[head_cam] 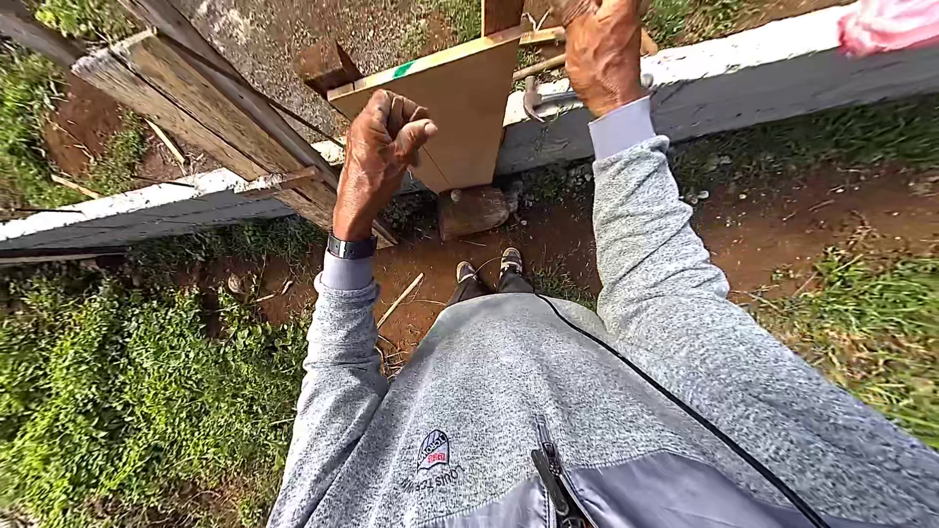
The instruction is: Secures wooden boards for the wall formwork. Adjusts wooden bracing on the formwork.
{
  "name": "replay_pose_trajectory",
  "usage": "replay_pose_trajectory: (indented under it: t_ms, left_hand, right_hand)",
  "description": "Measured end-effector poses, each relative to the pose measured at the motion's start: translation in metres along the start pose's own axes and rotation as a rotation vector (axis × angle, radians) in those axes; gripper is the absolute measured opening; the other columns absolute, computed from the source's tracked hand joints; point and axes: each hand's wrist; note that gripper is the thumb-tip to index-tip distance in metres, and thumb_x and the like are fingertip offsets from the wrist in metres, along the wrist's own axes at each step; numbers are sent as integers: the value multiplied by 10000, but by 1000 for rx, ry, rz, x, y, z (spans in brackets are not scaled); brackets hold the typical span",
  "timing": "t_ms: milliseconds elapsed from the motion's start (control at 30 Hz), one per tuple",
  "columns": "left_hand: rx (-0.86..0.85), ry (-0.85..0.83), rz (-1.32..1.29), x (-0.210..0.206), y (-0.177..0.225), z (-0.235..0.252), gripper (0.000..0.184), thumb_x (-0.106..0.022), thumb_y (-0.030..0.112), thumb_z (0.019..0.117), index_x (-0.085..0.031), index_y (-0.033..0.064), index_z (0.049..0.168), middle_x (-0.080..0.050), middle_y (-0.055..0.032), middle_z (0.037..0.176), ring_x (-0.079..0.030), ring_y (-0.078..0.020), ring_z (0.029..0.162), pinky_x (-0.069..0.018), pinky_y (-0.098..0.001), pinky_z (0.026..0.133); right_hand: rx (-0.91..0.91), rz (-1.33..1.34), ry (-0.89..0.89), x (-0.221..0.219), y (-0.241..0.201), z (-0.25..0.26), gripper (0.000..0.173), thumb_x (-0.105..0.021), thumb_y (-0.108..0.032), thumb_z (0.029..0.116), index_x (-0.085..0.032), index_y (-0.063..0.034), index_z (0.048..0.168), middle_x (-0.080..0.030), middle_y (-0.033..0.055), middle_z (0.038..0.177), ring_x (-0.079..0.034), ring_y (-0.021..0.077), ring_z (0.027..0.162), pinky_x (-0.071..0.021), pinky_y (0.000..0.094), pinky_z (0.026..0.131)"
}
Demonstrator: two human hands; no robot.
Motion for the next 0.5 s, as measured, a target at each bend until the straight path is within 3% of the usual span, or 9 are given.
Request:
replay_pose_trajectory:
  t_ms: [67, 200, 500]
  left_hand:
    - [-17, -30, 46, -4, 15, 5, 237, -692, 227, 983, -629, 46, 1122, -695, -15, 863, -679, -125, 689, -612, -321, 650]
    - [-99, -76, 109, -8, 32, 22, 204, -659, 243, 1007, -647, 60, 1096, -703, -7, 875, -685, -115, 713, -616, -326, 677]
    - [-202, -186, -47, -41, 40, 62, 203, -617, 182, 1023, -646, 22, 1143, -714, -33, 904, -691, -135, 712, -617, -325, 643]
  right_hand:
    - [-31, 37, -43, 9, 16, -18, 456, -606, -295, 1031, -507, -25, 1384, -691, 66, 1158, -709, 147, 1022, -618, 366, 922]
    - [-245, -26, -122, 22, 55, -80, 386, -549, -318, 1048, -570, -79, 1351, -693, 97, 1183, -726, 197, 947, -630, 416, 833]
    - [-590, -114, -228, 54, 127, -203, 360, -551, -271, 1065, -576, -38, 1338, -671, 187, 1222, -717, 286, 976, -601, 487, 881]
Point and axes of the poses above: each hand's wrist, its own z-axis towards the middle knuckle, its own x-axis out of the back of the hand, y = z × x
